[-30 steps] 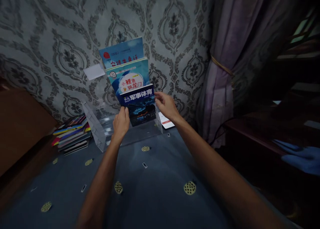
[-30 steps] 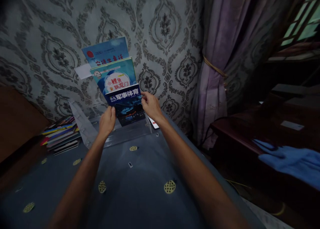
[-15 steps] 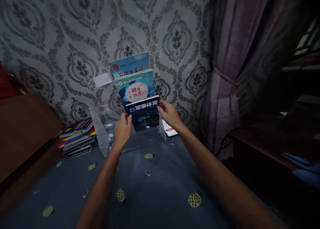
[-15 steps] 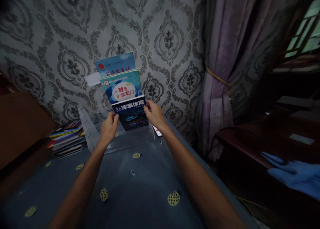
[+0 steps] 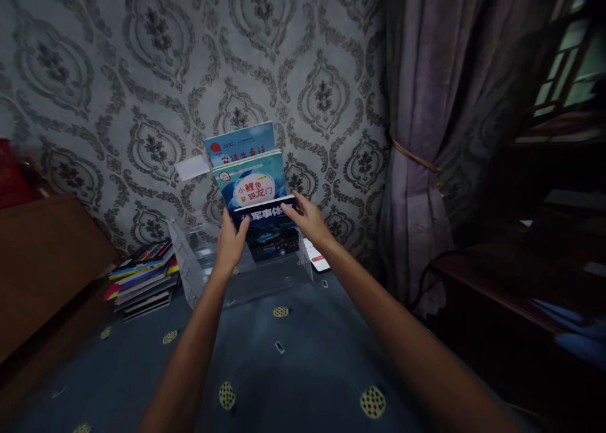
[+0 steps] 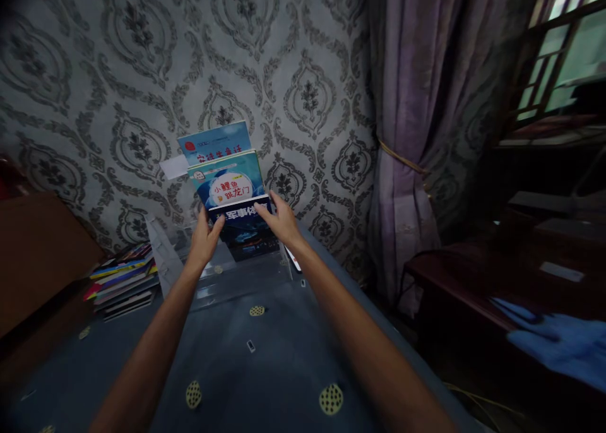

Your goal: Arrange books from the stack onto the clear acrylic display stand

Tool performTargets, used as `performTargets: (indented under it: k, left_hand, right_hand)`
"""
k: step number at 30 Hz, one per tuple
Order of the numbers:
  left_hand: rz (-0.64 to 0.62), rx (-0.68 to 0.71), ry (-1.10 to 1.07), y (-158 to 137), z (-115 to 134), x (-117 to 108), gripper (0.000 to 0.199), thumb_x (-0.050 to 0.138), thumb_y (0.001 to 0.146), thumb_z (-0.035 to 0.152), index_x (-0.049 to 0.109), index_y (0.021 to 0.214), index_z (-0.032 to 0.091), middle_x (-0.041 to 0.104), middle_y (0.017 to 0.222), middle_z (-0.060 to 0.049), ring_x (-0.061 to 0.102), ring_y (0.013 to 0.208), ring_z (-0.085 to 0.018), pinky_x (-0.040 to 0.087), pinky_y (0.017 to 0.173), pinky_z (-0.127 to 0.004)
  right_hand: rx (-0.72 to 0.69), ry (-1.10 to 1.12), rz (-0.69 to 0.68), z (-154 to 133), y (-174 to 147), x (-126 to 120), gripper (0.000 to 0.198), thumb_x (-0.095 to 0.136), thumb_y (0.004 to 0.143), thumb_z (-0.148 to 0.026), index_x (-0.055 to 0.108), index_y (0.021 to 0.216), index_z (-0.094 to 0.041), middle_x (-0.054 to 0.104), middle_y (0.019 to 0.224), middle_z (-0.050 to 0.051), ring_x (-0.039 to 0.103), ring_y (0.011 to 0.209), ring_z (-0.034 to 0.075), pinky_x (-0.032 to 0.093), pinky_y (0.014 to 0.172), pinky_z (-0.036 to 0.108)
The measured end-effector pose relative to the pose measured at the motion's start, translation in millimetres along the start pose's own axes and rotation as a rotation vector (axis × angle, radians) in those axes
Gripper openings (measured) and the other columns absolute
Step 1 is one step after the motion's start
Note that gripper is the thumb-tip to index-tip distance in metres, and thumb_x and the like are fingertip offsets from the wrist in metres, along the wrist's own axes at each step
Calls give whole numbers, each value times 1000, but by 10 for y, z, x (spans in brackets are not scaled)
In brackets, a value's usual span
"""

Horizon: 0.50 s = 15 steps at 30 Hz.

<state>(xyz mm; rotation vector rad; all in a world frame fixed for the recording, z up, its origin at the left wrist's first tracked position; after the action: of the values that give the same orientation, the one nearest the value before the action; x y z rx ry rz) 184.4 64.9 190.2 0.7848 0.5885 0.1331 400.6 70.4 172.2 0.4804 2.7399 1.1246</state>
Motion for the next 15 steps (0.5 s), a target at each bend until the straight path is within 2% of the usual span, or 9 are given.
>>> performTargets:
  k: [6,9,15]
  left_hand:
    - [29,-94,12,-7,-14,60,59,53,100,44,38,152,20,56,147,-15,54,136,-28,44,112,-44]
    - [40,-81,7,-7,4,60,57,54,100,40,39,151,19,59,144,-15,57,132,-29,46,111,-45]
    - [37,-58,-18,24,10,75,55,51,100,36,40,150,17,55,148,-15,53,137,-27,41,115,-44]
  right_hand:
    - [-36,34,-74,-17,45,97,56,65,86,-57,65,129,-22,73,123,8,66,117,29,52,104,46]
    - [-49,0,-64,-42,24,106,52,64,86,-56,66,125,-22,74,120,7,67,115,30,52,103,46]
    - [-59,29,-79,-74,11,107,54,62,86,-52,63,128,-19,73,121,8,67,113,30,51,104,47]
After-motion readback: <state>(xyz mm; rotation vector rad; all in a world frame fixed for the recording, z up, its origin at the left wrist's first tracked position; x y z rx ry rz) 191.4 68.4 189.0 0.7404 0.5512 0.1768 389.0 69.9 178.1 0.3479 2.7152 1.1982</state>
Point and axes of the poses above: each hand's wrist, its own y-axis towards the middle knuckle, its own x-axis out of the palm, z = x × y, the point moved 1 cm from there along y, towards the middle knuckle
